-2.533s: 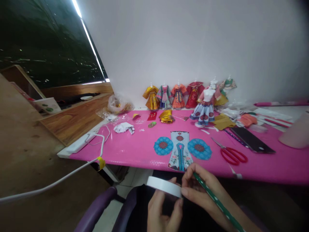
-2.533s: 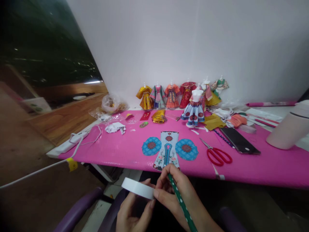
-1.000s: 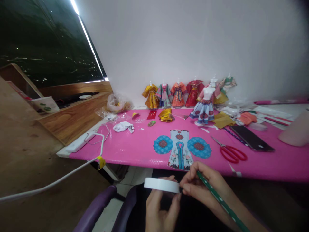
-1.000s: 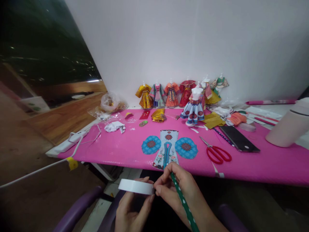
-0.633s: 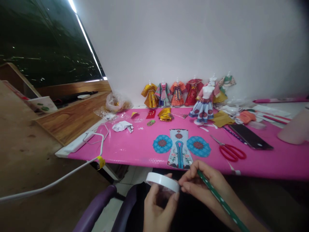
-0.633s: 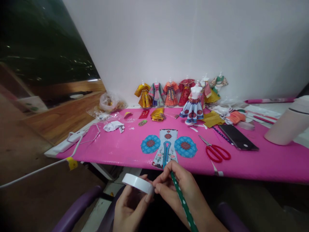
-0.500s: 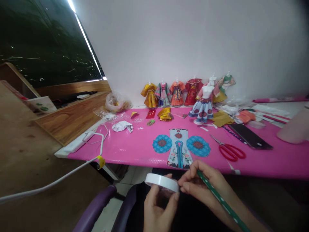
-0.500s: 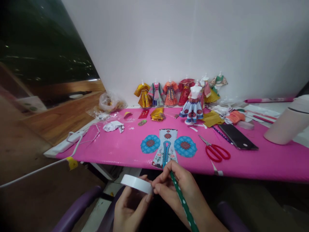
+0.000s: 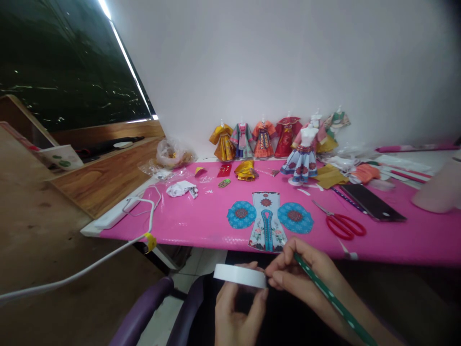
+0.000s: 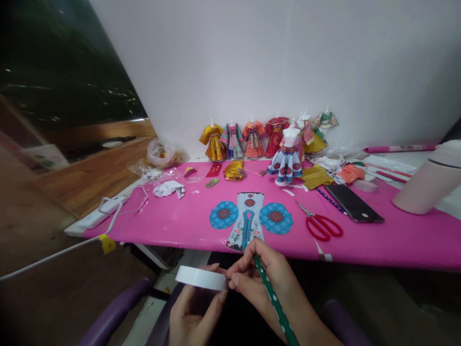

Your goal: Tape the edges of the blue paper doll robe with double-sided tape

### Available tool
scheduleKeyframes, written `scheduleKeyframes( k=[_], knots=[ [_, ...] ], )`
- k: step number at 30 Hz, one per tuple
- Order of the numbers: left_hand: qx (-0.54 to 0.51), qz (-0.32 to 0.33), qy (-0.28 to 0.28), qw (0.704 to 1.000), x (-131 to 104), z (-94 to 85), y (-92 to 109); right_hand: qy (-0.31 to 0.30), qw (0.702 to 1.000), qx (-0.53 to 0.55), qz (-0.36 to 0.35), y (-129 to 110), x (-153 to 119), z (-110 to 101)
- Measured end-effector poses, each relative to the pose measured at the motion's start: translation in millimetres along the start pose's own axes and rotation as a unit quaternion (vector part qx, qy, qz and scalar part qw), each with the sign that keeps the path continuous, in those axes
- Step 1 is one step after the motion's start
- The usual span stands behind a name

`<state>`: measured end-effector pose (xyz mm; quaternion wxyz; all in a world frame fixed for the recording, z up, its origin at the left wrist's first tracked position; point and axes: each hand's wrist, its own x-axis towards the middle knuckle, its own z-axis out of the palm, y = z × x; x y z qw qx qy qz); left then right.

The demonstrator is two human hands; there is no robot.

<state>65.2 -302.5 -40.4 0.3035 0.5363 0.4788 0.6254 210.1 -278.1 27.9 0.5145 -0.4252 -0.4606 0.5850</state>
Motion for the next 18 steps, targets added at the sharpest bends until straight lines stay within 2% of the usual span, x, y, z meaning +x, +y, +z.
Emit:
scheduleKeyframes(
  k=[5, 8, 18],
  knots=[
    [0.054, 0.081, 0.02, 0.995, 1.8, -0.2, 2.6, 0.001, 1.0, 0.003, -0.004, 0.7, 0.2, 0.1],
    [0.06, 0.108, 0.018, 0.992, 2.9, 0.7, 5.6, 0.0, 1.0, 0.009, -0.008, 1.6, 0.5, 0.1],
    [0.072, 0.113, 0.039, 0.99, 3.8, 3.8, 4.1, 0.016, 1.0, -0.013, -0.011, 4.4, 1.1, 0.9]
  ],
)
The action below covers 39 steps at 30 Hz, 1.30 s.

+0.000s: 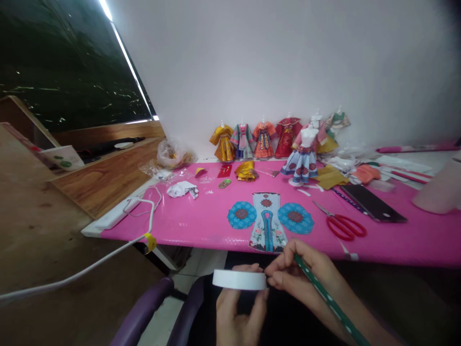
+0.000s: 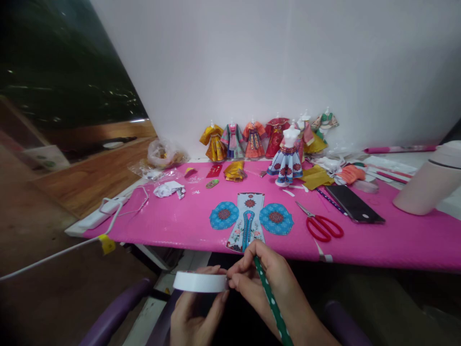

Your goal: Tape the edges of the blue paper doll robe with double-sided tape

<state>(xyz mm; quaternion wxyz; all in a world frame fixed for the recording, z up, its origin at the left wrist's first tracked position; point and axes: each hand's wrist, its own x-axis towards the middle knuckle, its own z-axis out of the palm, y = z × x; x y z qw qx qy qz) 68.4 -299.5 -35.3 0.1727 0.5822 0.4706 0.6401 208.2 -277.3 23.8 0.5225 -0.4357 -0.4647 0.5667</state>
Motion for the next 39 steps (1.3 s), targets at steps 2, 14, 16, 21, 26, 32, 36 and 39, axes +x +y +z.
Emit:
scheduleKeyframes(
  k=[2, 14, 16, 21, 26, 32, 36, 39],
  knots=[
    [0.001, 0.007, 0.002, 1.0, 0.0, 0.3, -0.5, -0.001, 1.0, -0.002, 0.003, 0.2, 0.1, -0.4],
    [0.066, 0.103, -0.014, 0.992, 4.3, -3.8, -5.1, -0.009, 1.0, 0.02, 0.009, -0.2, 0.4, -1.8],
    [0.072, 0.113, -0.022, 0.991, 4.5, -4.7, -5.9, -0.008, 1.0, 0.019, 0.005, -0.8, 0.1, -1.7],
    [0.099, 0.145, -0.04, 0.984, 7.6, -9.9, -10.3, -0.014, 1.0, 0.025, 0.013, -1.5, 0.0, -2.5],
    [0.114, 0.194, -0.063, 0.972, 12.7, -14.2, -14.2, -0.016, 0.999, 0.037, 0.034, -2.0, 1.6, -3.7],
    [0.112, 0.205, -0.067, 0.97, 14.5, -12.0, -9.7, -0.033, 0.997, 0.058, 0.037, -3.7, 1.8, -6.3],
    [0.103, 0.198, -0.079, 0.972, 16.3, -12.6, -8.6, -0.05, 0.995, 0.078, 0.036, -3.5, 2.9, -7.6],
    [0.094, 0.182, -0.079, 0.975, 16.0, -13.3, -8.6, -0.056, 0.994, 0.085, 0.034, -2.4, 4.4, -7.3]
  ],
)
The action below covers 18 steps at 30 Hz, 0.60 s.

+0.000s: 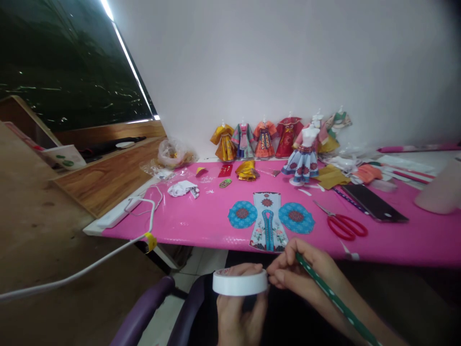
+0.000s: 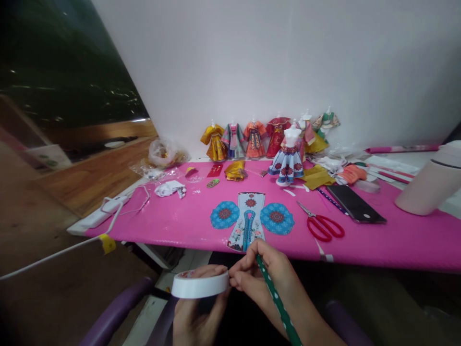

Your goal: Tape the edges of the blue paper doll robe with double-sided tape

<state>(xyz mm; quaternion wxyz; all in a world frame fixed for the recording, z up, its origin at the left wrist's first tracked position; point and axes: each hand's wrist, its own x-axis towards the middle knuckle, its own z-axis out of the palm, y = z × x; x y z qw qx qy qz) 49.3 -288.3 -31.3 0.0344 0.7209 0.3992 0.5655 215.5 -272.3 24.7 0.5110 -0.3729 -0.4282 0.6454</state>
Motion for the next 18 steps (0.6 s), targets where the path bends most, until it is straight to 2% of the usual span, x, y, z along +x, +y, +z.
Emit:
scheduleKeyframes(
  k=[7, 9, 13, 16, 18],
  knots=[
    [-0.04, -0.08, 0.013, 0.996, -4.6, 3.2, 7.9, -0.011, 1.0, 0.013, -0.007, -1.0, 0.6, -0.5],
    [-0.082, -0.138, 0.021, 0.987, -9.0, 6.4, 9.7, -0.01, 1.0, 0.008, 0.0, -2.6, -0.1, -1.8],
    [-0.181, -0.282, 0.034, 0.942, -18.9, 12.2, 10.0, -0.013, 1.0, -0.009, 0.005, -4.2, -0.9, -3.7],
    [-0.197, -0.3, 0.04, 0.932, -21.0, 13.4, 9.6, -0.006, 1.0, -0.016, -0.003, -2.6, -0.9, -3.5],
    [-0.19, -0.283, 0.042, 0.939, -19.1, 12.6, 10.4, -0.003, 1.0, -0.024, -0.008, -0.4, -0.6, -3.3]
  ],
)
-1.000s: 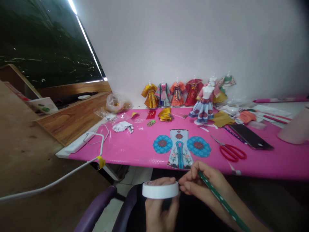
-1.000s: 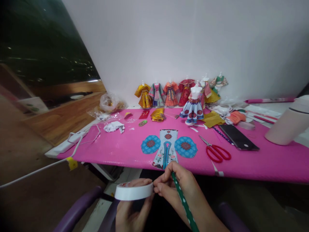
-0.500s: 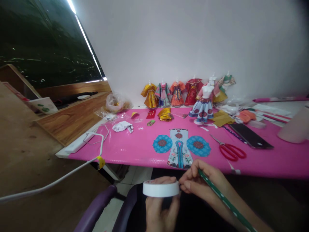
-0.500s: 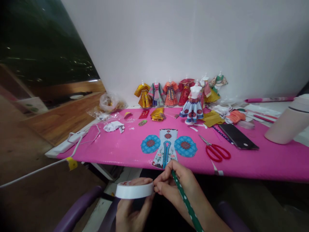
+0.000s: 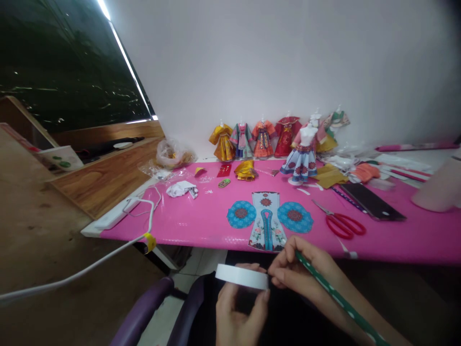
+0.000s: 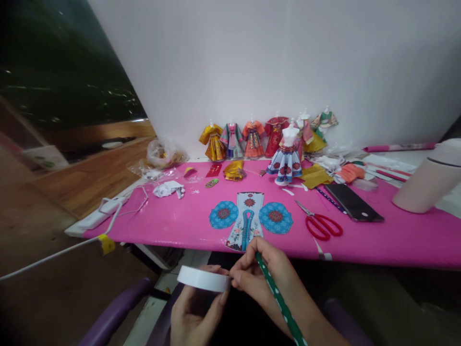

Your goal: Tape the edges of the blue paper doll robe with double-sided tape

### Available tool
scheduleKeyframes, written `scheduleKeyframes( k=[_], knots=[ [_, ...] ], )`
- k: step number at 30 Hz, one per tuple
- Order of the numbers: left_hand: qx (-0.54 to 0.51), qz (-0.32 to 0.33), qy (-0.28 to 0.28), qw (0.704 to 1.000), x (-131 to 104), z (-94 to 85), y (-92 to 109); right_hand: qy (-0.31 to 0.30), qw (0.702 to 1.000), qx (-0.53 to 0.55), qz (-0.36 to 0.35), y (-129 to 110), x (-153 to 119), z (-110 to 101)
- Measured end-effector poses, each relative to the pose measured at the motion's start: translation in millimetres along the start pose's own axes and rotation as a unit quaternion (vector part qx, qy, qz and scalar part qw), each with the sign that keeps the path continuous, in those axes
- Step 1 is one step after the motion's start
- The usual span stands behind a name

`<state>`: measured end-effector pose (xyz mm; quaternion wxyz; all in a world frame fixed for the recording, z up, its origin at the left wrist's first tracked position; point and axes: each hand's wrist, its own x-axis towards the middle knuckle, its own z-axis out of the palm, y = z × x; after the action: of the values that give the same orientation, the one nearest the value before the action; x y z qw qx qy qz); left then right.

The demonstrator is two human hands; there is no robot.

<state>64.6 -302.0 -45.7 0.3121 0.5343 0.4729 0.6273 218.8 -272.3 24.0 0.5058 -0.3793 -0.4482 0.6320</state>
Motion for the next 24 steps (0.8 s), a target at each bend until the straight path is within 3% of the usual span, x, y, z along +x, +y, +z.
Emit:
scheduleKeyframes(
  k=[6, 16, 24],
  knots=[
    [0.048, 0.095, 0.008, 0.994, 5.3, 1.6, 11.6, -0.01, 1.0, -0.017, -0.011, 5.3, 1.0, -1.1],
    [0.063, 0.13, 0.014, 0.989, 6.4, 4.8, 13.6, -0.016, 1.0, -0.002, 0.011, 5.6, 2.4, -1.0],
    [0.065, 0.121, 0.008, 0.99, 4.3, 4.6, 14.0, -0.015, 0.998, -0.058, 0.008, -1.6, 1.5, 0.6]
  ],
)
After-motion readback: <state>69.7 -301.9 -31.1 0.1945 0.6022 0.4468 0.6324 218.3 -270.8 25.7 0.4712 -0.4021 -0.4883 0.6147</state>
